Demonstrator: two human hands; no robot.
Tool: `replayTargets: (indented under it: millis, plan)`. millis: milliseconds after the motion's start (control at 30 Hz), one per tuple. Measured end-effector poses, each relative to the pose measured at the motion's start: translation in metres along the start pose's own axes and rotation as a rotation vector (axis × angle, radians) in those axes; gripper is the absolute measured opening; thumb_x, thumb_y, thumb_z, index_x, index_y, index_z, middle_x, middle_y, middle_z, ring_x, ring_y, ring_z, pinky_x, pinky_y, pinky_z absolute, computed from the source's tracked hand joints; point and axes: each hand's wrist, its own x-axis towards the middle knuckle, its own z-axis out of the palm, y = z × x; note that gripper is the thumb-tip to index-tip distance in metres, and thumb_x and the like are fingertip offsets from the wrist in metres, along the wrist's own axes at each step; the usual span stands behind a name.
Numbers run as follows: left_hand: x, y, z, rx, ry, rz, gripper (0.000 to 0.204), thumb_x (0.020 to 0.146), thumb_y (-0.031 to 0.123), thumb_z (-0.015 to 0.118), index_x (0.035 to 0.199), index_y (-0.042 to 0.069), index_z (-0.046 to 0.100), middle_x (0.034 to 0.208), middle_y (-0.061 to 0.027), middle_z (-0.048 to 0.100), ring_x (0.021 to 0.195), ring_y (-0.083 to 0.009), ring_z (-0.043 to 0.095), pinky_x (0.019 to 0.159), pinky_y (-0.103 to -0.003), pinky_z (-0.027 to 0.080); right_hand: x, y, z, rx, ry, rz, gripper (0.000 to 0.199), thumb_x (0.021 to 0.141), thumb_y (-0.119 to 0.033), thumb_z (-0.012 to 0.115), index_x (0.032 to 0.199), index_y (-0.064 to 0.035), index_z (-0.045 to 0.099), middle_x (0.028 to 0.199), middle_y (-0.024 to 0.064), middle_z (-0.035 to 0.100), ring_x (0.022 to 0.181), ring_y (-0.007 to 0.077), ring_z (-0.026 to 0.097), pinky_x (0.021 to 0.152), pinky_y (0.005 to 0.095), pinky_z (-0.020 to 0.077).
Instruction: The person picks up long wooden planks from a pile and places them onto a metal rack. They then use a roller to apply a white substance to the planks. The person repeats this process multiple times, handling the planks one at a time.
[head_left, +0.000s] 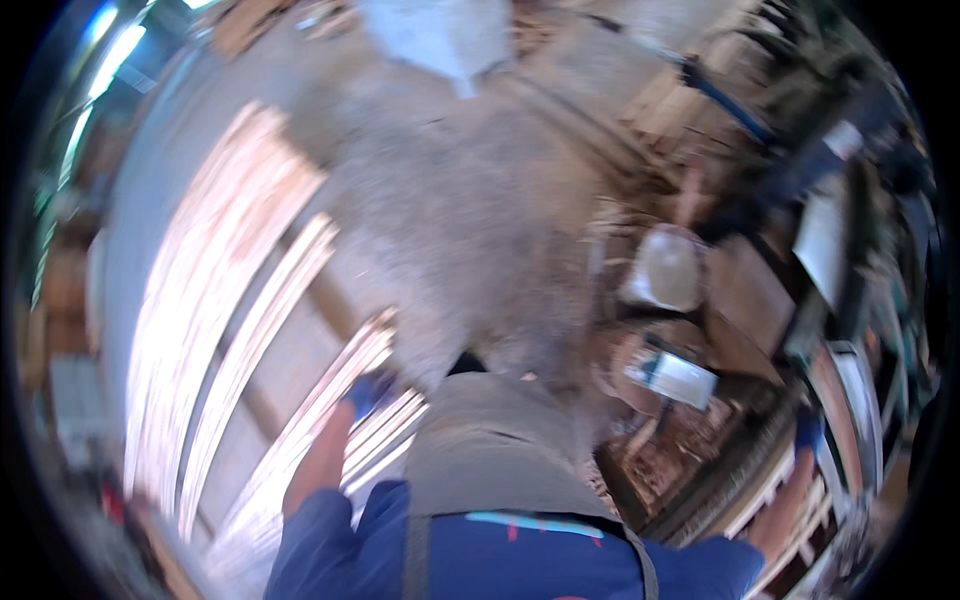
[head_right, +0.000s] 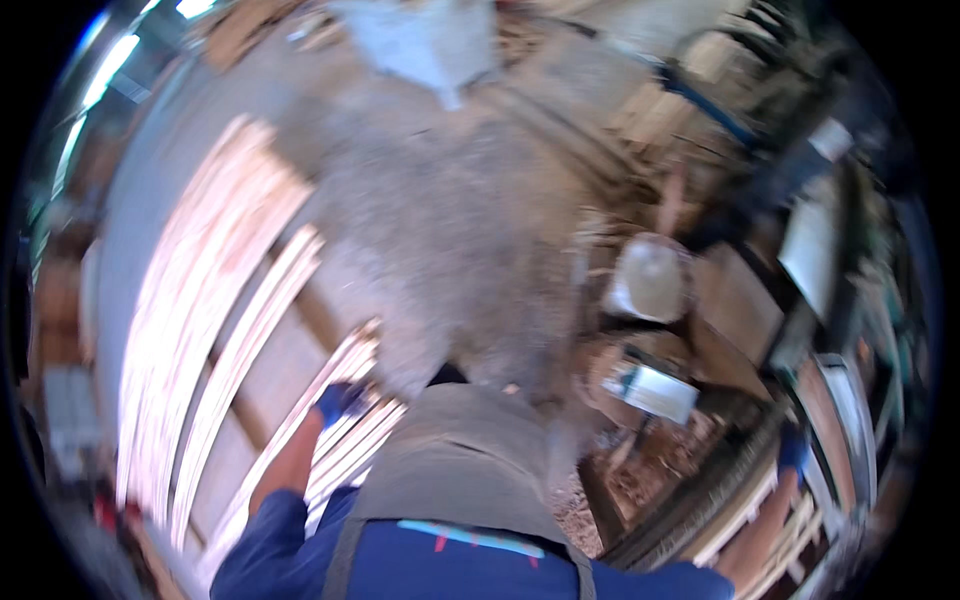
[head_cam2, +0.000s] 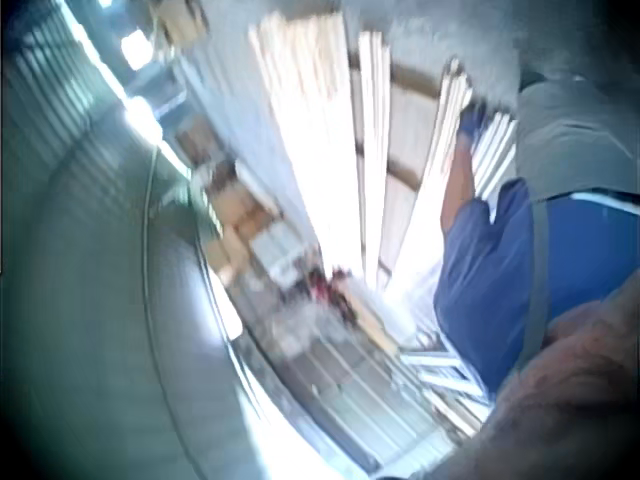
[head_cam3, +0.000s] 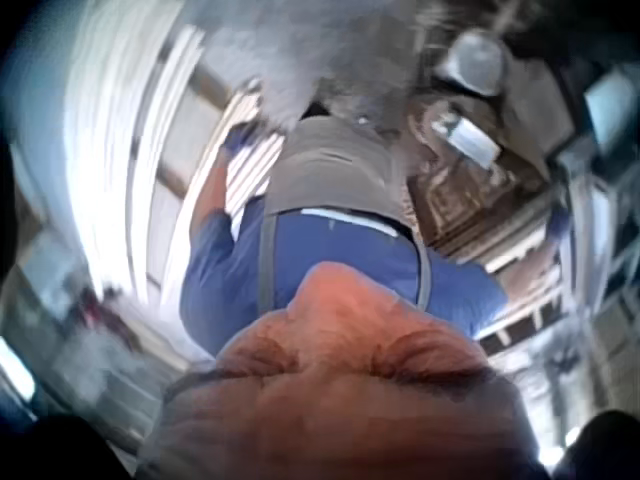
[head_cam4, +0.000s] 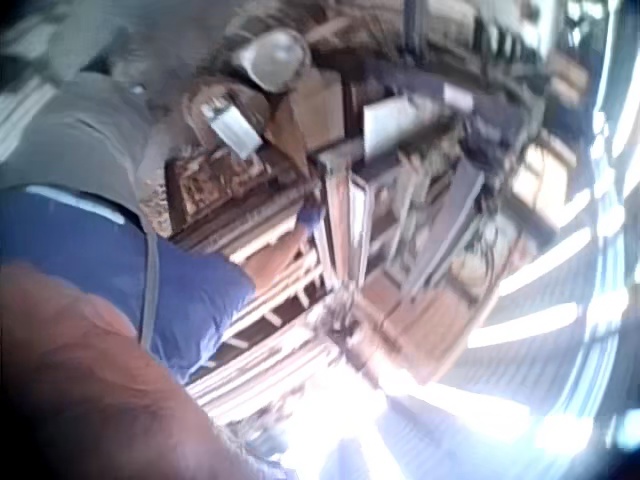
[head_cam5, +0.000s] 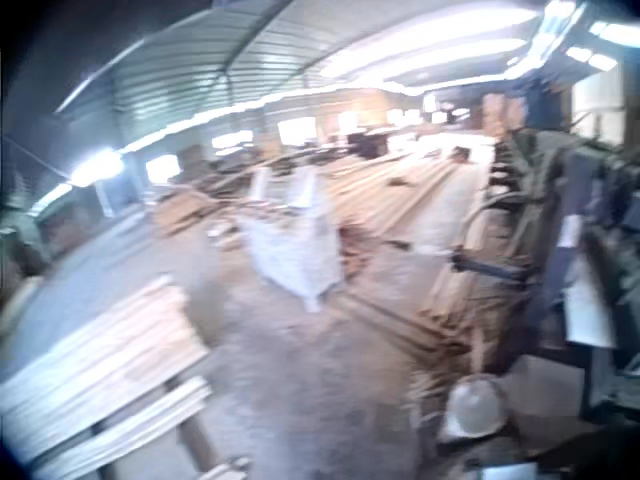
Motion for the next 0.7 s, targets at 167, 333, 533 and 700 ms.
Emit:
replayTargets:
  millis: [167, 333, 533, 700]
  plan:
    - [-0.053, 0.063, 0.02, -0.276, 0.03, -0.195, 0.027, 0.101, 0.03, 0.051, 0.104, 0.008, 0.067, 0.083, -0.0035, 0.069, 0.067, -0.0121, 0.064, 0.057, -0.028, 0.051, 0.009, -0.029, 0.02, 0.325, -0.059, -0.039, 0.043, 0.099, -0.021, 0.052, 0.138, -0.0039, 0.047, 0.132, 0.0198, 0.058, 0.121, 0.031, 0.056, 0.101, 0.0394, 0.0423]
    - [-0.058, 0.013, 0.024, -0.517, 0.037, -0.303, 0.032, 0.1, 0.036, 0.054, 0.107, 0.006, 0.064, 0.084, -0.0086, 0.07, 0.062, -0.017, 0.065, 0.054, -0.03, 0.051, -0.011, 0.002, 0.039, 0.05, 0.132, -0.096, 0.037, 0.099, -0.027, 0.051, 0.12, 0.0028, 0.054, 0.123, 0.0246, 0.057, 0.115, 0.0368, 0.055, 0.094, 0.0436, 0.0457]
    - [-0.05, -0.132, 0.018, -0.55, -0.003, -0.548, 0.035, 0.099, 0.037, 0.051, 0.107, 0.006, 0.063, 0.086, -0.0118, 0.071, 0.064, -0.0201, 0.067, 0.055, -0.034, 0.052, 0.012, -0.025, -0.02, -0.275, 0.058, -0.145, 0.067, 0.092, -0.055, 0.051, 0.142, -0.0116, 0.045, 0.131, 0.0201, 0.057, 0.116, 0.0323, 0.059, 0.095, 0.0367, 0.0503]
    - [-0.021, -0.156, -0.053, -0.664, 0.208, -0.463, 0.036, 0.099, 0.035, 0.05, 0.105, 0.003, 0.065, 0.085, -0.0164, 0.072, 0.066, -0.0261, 0.068, 0.061, -0.041, 0.055, 0.011, -0.309, 0.057, 0.276, -0.171, -0.28, 0.047, 0.093, -0.036, 0.051, 0.132, -0.0099, 0.052, 0.114, 0.0151, 0.063, 0.097, 0.0283, 0.063, 0.082, 0.0362, 0.0528]
